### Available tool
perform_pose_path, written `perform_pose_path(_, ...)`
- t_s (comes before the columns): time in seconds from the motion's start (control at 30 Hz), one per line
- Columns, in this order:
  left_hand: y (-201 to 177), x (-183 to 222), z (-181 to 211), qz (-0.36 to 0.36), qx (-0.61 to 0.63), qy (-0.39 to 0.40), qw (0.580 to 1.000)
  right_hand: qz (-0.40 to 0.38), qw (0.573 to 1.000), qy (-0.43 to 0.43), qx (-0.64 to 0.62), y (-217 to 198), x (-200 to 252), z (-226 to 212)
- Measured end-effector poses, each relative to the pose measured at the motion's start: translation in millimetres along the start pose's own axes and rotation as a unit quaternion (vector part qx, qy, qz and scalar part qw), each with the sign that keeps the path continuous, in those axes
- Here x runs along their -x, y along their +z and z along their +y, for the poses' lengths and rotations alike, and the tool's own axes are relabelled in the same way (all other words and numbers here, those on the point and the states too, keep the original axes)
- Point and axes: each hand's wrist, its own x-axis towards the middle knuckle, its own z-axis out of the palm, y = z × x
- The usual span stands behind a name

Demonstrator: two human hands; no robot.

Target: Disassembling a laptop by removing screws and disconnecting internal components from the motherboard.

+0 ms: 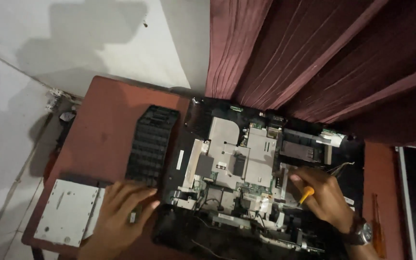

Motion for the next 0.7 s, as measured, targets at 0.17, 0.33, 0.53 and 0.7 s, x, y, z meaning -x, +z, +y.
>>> perform_pose_path(0.17, 12, 14, 11, 0.003, 0.011, -0.054, 0.998, -0.023, 0.999, -0.019, 0.034, 4, -6, 10)
perform_pose_path(0.33, 7, 21, 13, 0.011, -0.025, -0.071, 0.997, -0.068, 0.994, 0.011, 0.089, 10, 7, 30)
perform_pose_path(0.53, -25, 51, 19, 0.047, -0.117, -0.112, 0.986, -0.085, 0.991, 0.023, 0.100, 14, 3, 29)
perform_pose_path(0.7, -44, 80, -20, -0.084, -0.220, -0.186, 0.954, -0.065, 0.991, 0.022, 0.112, 11, 2, 16)
